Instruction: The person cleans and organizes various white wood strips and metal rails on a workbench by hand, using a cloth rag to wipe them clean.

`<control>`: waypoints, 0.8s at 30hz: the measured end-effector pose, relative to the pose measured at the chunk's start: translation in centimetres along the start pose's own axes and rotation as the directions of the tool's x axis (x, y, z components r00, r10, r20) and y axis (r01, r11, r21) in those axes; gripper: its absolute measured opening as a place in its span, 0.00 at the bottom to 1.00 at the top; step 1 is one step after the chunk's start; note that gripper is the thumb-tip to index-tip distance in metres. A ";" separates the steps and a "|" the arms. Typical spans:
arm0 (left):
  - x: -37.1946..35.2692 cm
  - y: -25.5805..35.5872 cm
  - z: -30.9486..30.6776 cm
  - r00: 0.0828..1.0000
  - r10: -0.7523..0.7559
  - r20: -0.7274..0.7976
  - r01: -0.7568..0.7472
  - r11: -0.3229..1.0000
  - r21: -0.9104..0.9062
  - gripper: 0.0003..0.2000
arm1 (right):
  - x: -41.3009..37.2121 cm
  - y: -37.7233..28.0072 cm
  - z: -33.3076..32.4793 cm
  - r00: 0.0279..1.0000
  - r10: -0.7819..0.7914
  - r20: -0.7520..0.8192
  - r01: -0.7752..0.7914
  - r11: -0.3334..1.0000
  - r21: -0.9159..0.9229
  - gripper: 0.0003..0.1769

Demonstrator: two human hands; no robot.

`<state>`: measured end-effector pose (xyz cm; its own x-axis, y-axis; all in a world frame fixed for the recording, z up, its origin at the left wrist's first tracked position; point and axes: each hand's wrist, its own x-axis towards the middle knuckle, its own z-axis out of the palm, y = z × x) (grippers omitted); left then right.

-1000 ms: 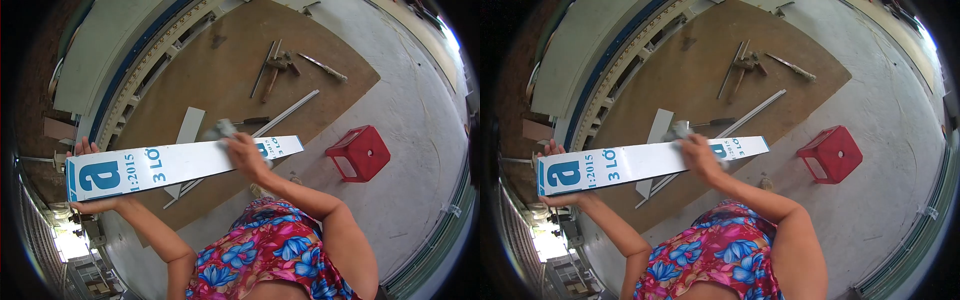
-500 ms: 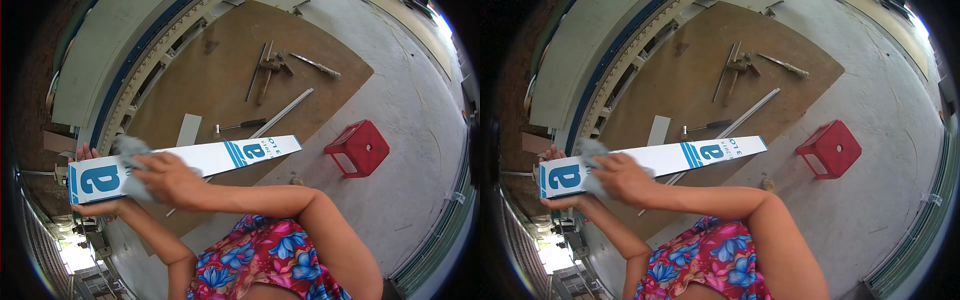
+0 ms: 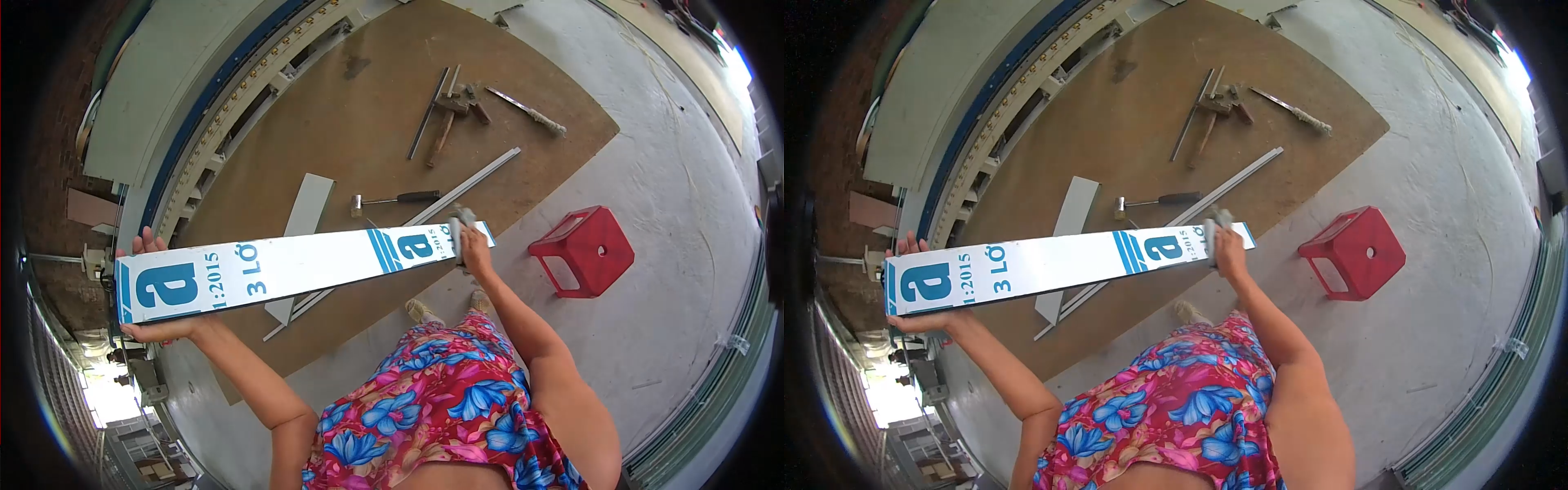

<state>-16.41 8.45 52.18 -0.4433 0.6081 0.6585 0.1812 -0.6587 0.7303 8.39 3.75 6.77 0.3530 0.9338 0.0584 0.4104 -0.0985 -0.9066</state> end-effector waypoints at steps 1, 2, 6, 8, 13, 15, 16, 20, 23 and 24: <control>0.0 0.2 0.0 1.000 0.002 -0.004 -0.002 1.000 -0.007 0.44 | -0.2 1.9 -0.2 0.999 0.044 -0.014 -0.045 0.997 -0.069 0.16; -0.1 0.3 0.0 1.000 0.005 -0.008 -0.005 1.000 -0.014 0.44 | -0.7 3.8 -0.3 0.996 0.086 -0.032 -0.089 0.987 -0.137 0.15; -0.1 0.6 -0.9 1.000 -0.003 -0.029 0.002 1.000 -0.005 0.44 | -5.1 12.8 0.4 0.977 0.212 -0.013 -0.201 0.905 -0.376 0.16; 0.0 -0.1 -2.1 0.998 -0.010 -0.063 0.012 0.999 0.029 0.44 | -6.6 13.1 0.0 0.849 0.525 0.053 -0.503 0.836 -0.218 0.17; -0.1 -3.3 -8.5 0.989 -0.044 -0.138 0.055 0.996 0.072 0.38 | -8.3 6.5 0.5 0.616 0.563 0.551 -0.707 0.087 0.702 0.29; -1.1 -3.5 -10.9 0.988 -0.091 -0.122 0.097 0.994 0.048 0.37 | -7.2 -2.1 -2.0 0.630 0.377 0.679 -0.667 -0.185 0.721 0.31; -1.4 -3.7 -12.3 0.986 -0.124 -0.111 0.127 0.992 0.024 0.37 | -6.7 -5.1 -2.6 0.646 0.300 0.702 -0.660 -0.244 0.711 0.32; -2.7 -4.3 -16.8 0.964 -0.213 -0.161 0.225 0.972 0.063 0.34 | -5.0 -5.6 0.1 0.678 0.257 0.689 -0.678 -0.145 0.721 0.23; -3.6 -5.3 -21.2 0.936 -0.318 -0.154 0.321 0.947 -0.005 0.31 | -3.7 -3.1 2.6 0.565 0.261 0.783 -0.781 -0.137 0.609 0.19; -4.0 -5.7 -22.4 0.919 -0.356 -0.172 0.358 0.934 -0.017 0.30 | -3.8 -3.4 3.2 0.574 0.302 0.761 -0.767 -0.128 0.629 0.19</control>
<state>-35.33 -0.16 41.33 -0.6223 0.7170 0.3141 -0.0049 -0.4049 0.9144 2.92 1.60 8.31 -0.3128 0.7681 -0.5587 -0.8522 -0.4867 -0.1920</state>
